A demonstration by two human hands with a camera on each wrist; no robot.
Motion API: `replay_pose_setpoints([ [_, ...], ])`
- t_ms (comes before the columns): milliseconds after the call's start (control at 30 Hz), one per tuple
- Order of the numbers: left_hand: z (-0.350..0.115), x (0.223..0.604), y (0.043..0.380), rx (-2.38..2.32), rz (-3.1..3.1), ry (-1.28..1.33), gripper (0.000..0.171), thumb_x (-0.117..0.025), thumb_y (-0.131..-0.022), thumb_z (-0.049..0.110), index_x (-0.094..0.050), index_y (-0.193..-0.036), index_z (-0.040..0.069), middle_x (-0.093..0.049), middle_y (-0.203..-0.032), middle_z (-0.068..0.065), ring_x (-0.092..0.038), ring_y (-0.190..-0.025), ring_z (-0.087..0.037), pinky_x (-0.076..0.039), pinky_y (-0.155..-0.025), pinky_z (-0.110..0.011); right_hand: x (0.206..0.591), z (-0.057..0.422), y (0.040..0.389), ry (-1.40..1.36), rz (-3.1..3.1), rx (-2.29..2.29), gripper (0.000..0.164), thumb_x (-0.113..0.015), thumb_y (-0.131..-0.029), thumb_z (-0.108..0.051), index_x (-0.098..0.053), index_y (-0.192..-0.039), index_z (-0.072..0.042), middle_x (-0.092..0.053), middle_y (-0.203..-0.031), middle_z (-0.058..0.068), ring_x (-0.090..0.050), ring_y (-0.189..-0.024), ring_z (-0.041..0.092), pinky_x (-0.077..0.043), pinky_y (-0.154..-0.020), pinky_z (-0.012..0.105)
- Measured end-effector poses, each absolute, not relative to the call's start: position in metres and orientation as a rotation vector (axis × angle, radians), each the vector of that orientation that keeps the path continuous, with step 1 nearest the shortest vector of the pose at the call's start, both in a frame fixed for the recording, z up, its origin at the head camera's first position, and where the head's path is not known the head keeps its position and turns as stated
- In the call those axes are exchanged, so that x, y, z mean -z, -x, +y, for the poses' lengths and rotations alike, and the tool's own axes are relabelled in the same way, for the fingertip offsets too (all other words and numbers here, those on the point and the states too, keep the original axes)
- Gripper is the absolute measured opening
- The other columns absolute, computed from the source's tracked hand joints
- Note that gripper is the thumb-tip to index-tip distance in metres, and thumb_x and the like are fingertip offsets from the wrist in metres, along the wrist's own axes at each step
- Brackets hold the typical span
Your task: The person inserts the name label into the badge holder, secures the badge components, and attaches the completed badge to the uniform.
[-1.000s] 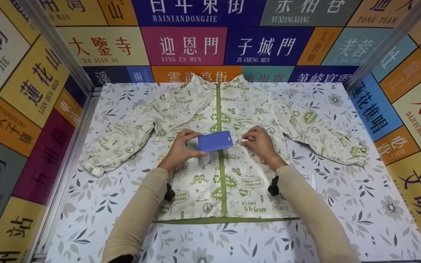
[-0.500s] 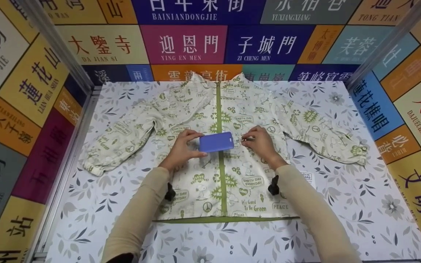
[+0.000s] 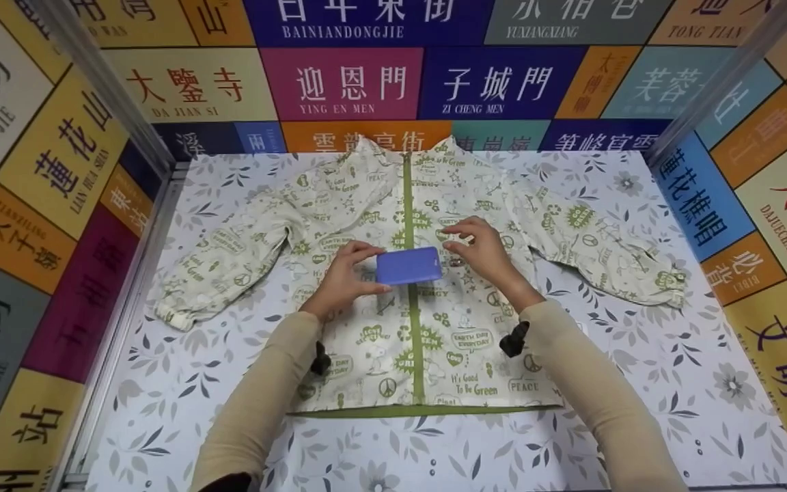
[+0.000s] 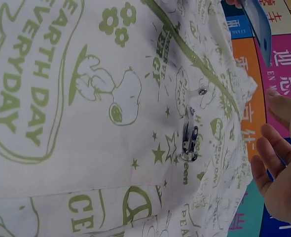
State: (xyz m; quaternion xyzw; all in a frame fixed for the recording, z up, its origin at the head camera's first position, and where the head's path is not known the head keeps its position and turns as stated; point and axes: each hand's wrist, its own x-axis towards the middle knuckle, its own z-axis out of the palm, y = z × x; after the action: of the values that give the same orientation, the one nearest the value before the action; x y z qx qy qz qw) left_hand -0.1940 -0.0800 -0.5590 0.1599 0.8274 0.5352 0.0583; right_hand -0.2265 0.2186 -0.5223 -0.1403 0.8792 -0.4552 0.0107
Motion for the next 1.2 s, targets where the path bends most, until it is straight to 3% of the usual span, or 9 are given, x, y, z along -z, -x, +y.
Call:
replay_pose_setpoints([
  [167,-0.076,0.555,0.193,-1.615,2.518,-0.493,0.065,-0.092,-0.068,0.02,-0.066,-0.128,0.021,-0.051,-0.129,-0.005,-0.041,-0.127,-0.025,-0.038,-0.112,-0.05,0.519,0.21,0.218,0.522,2.711,1.406,0.031,-0.065,-0.095,-0.034,-0.07,-0.122,-0.02,-0.063,-0.119,0.005,-0.057,-0.106,0.018,-0.047,-0.087,0.036],
  [333,-0.073,0.549,0.192,-1.587,2.547,-0.541,0.065,-0.092,-0.068,0.019,-0.066,-0.128,0.022,-0.05,-0.128,-0.007,-0.042,-0.125,-0.027,-0.038,-0.11,-0.052,0.514,0.208,0.211,0.629,2.666,1.394,0.04,-0.064,-0.095,-0.04,-0.065,-0.131,-0.023,-0.06,-0.127,0.004,-0.056,-0.113,0.023,-0.047,-0.093,0.043],
  [567,-0.074,0.546,0.193,-1.593,2.556,-0.563,0.065,-0.092,-0.069,0.023,-0.066,-0.129,0.024,-0.051,-0.127,-0.007,-0.044,-0.125,-0.026,-0.039,-0.11,-0.054,0.51,0.211,0.204,0.686,2.622,1.227,0.073,-0.08,-0.078,-0.049,-0.055,-0.142,-0.023,-0.048,-0.14,0.003,-0.043,-0.134,0.027,-0.041,-0.108,0.056],
  [733,-0.075,0.546,0.193,-1.579,2.554,-0.559,0.067,-0.092,-0.068,0.021,-0.066,-0.129,0.023,-0.051,-0.127,-0.007,-0.044,-0.124,-0.027,-0.039,-0.11,-0.053,0.512,0.214,0.201,0.724,2.63,1.136,0.088,-0.086,-0.071,-0.048,-0.05,-0.146,-0.021,-0.045,-0.143,0.004,-0.04,-0.136,0.028,-0.04,-0.111,0.055],
  [1000,-0.075,0.547,0.192,-1.564,2.566,-0.54,0.069,-0.094,-0.065,0.016,-0.067,-0.128,0.022,-0.054,-0.125,-0.008,-0.044,-0.123,-0.028,-0.039,-0.11,-0.052,0.518,0.215,0.197,0.765,2.706,1.035,0.088,-0.092,-0.066,-0.036,-0.054,-0.143,-0.017,-0.049,-0.142,0.005,-0.043,-0.135,0.028,-0.04,-0.113,0.052],
  [1200,-0.076,0.548,0.191,-1.545,2.536,-0.553,0.073,-0.093,-0.066,0.017,-0.064,-0.132,0.018,-0.062,-0.124,-0.007,-0.053,-0.121,-0.027,-0.041,-0.109,-0.052,0.522,0.216,0.195,0.803,2.752,1.041,0.081,-0.092,-0.066,-0.036,-0.059,-0.138,-0.02,-0.053,-0.139,0.004,-0.046,-0.132,0.027,-0.041,-0.111,0.052],
])
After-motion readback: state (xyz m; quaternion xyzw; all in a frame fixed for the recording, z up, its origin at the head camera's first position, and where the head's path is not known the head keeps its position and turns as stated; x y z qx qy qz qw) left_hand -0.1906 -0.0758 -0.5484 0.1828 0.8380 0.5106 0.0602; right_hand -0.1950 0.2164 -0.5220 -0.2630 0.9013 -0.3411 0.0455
